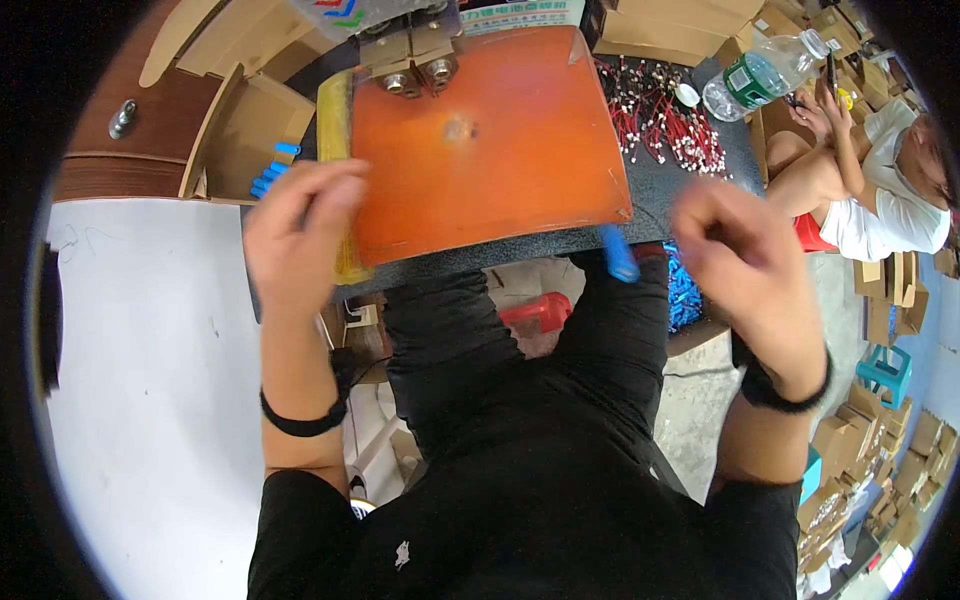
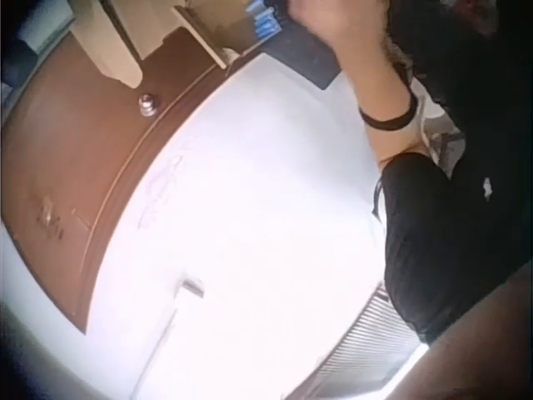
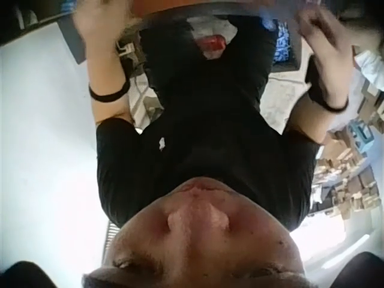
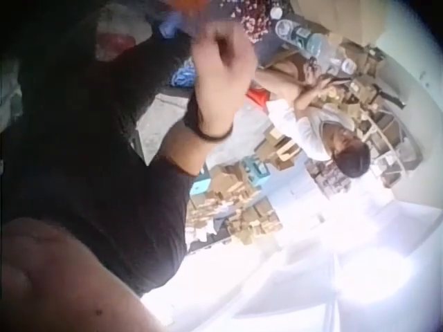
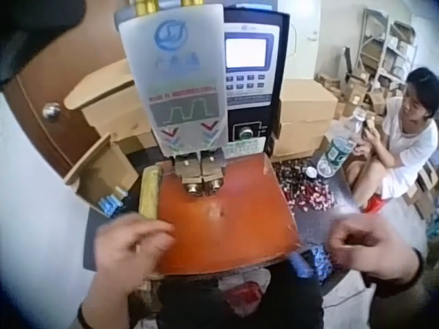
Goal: The person picks up a battery and a wire, positions them under a spot welder, and welds the wire to the battery terminal. This process is repeated for several batteries and wires.
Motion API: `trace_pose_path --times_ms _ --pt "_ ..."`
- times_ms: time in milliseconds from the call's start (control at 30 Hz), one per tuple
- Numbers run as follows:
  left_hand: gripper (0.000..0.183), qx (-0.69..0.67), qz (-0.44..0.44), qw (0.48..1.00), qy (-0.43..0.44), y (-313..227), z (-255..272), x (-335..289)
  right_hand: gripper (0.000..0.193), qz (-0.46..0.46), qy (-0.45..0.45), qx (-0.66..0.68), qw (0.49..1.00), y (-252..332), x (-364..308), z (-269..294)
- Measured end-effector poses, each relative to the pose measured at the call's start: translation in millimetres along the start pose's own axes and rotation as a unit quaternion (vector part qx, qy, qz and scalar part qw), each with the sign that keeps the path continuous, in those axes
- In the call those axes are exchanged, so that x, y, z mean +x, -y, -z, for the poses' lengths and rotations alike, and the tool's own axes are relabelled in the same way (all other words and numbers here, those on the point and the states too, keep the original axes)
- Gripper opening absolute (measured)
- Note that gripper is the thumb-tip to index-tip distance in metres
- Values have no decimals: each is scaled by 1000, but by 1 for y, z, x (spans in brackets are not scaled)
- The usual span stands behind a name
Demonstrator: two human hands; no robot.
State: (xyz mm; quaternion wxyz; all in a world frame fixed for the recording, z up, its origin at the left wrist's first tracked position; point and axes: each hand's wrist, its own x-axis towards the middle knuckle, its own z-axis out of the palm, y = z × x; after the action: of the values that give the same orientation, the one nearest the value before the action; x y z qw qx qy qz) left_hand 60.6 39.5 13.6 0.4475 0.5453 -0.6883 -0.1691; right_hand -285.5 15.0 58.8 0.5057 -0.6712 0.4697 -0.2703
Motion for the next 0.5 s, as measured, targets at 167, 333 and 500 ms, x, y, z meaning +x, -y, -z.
trace_pose_path --times_ms 167,333,500 --pt "19 31 128 981 -141 33 53 -7 10 -127 -60 -56 989 -38 -60 53" --pt "24 329 131 935 3 97 74 28 11 -153 -147 -307 928 -116 -83 77" --pt "31 570 115 795 172 179 63 56 26 -146 -205 -295 922 -156 -80 71"
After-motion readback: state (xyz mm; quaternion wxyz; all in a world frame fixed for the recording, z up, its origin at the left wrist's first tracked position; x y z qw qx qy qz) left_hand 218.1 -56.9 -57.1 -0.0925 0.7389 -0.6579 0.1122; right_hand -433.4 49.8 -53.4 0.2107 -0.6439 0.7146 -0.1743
